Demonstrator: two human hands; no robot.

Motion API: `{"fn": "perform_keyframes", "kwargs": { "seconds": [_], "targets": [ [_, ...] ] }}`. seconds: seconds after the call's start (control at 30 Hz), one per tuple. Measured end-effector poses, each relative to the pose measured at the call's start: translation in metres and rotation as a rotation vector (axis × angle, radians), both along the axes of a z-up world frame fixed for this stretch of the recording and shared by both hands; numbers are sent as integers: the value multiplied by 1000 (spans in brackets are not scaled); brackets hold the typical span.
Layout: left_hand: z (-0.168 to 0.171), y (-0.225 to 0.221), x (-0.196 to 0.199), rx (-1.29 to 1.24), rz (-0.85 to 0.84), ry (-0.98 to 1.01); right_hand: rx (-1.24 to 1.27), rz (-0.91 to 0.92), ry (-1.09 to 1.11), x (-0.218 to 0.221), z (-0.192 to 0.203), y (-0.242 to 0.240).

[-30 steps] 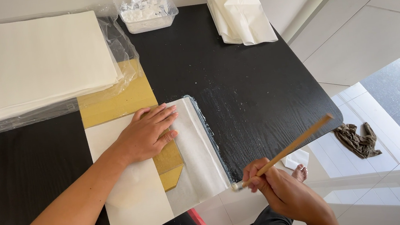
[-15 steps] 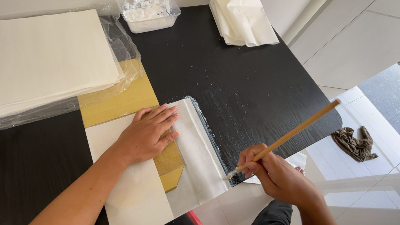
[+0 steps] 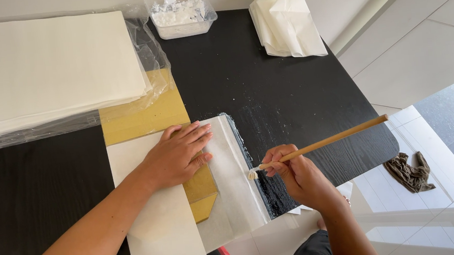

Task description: Assembling a paper bag by folding paper around a template and applying glue with a brush.

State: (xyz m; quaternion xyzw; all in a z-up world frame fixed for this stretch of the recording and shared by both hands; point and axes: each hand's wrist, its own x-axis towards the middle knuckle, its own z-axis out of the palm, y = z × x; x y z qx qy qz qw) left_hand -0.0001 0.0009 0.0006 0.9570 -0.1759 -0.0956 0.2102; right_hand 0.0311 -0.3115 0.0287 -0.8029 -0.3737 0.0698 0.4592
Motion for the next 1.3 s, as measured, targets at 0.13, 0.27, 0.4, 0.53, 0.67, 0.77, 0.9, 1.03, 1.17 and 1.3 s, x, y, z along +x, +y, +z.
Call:
{"fn": "perform_keyframes", "kwargs": {
  "seconds": [0.13,0.27,0.4,0.53,0.67,0.77,0.9,1.03,1.17,1.3],
  "targets": [
    [-1,-1,1,-5,8,-1,-4,-4,-35,14,-4,11],
    [-1,0,1,8,-1,-6,28,7,-71,27,-3,24],
    [-4,1,1,-10,-13,-16,69,13,-76,43,-8,37],
    [-3,1,2,3,6,11,98,41,-66,62,-15,46],
    [-3,2,3,6,-7,8,75,40,-122,78,-17,57],
    [-2,0,1,6,-3,19,103,35,-117,90,-25,62],
    [2,0,0,4,5,29,174,38,-90,103,-30,70],
    [5,-1,0,5,3,32,181,39,-133,111,-35,78],
    [8,-1,-1,2,8,30,252,25,-115,115,-39,82],
    [10,-2,-1,13,15,49,295,10,-143,109,-33,82]
  ]
}}
